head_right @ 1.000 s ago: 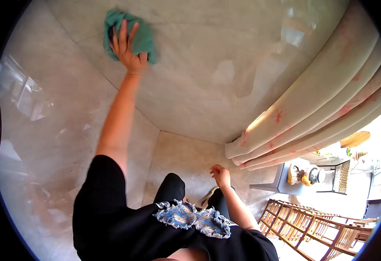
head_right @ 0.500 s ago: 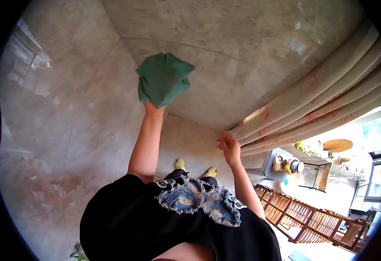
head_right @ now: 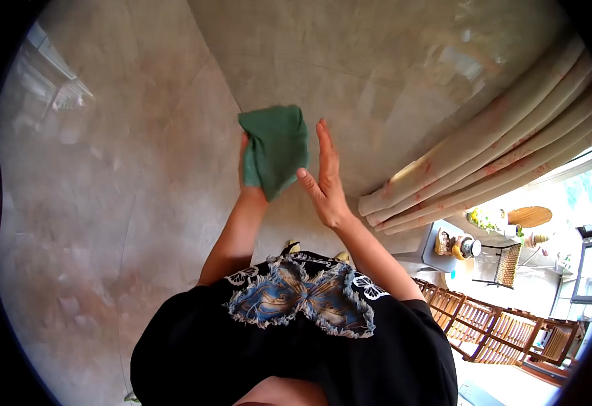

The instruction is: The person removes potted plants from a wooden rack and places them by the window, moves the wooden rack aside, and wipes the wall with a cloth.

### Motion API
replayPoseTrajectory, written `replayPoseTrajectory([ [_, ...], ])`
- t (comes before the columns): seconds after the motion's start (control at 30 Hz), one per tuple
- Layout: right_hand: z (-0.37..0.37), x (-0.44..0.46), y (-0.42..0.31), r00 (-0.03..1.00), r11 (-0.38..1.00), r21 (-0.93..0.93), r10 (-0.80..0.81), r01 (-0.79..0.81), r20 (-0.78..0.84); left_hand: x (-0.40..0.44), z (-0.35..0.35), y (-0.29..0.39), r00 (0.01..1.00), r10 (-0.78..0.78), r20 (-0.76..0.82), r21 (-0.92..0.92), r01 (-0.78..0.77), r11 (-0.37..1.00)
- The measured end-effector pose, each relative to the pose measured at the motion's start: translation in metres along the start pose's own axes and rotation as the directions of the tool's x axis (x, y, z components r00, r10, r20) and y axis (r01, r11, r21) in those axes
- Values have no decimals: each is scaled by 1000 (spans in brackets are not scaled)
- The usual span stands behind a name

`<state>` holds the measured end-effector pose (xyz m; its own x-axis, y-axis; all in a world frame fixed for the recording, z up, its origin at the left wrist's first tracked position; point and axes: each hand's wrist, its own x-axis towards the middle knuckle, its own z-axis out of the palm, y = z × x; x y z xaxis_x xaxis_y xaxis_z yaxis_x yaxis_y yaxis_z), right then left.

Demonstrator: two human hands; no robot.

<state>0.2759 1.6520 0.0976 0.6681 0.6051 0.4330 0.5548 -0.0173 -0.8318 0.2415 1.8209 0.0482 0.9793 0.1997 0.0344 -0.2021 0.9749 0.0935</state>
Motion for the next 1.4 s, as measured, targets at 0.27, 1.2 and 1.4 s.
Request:
replayPoseTrajectory([
  [0.27, 29, 9, 33, 872, -197, 962, 418, -189, 256, -21, 58, -44, 943, 145, 300, 753, -141, -642],
  [1.2, -9, 370, -103, 717, -142, -889, -543, 436, 438, -47, 84, 119, 704, 290, 648, 696, -392, -602],
  [1.4, -94, 417, -141, 601, -224, -733, -446, 642, 663, -46, 61, 97, 785, 51, 618, 623, -448, -641],
])
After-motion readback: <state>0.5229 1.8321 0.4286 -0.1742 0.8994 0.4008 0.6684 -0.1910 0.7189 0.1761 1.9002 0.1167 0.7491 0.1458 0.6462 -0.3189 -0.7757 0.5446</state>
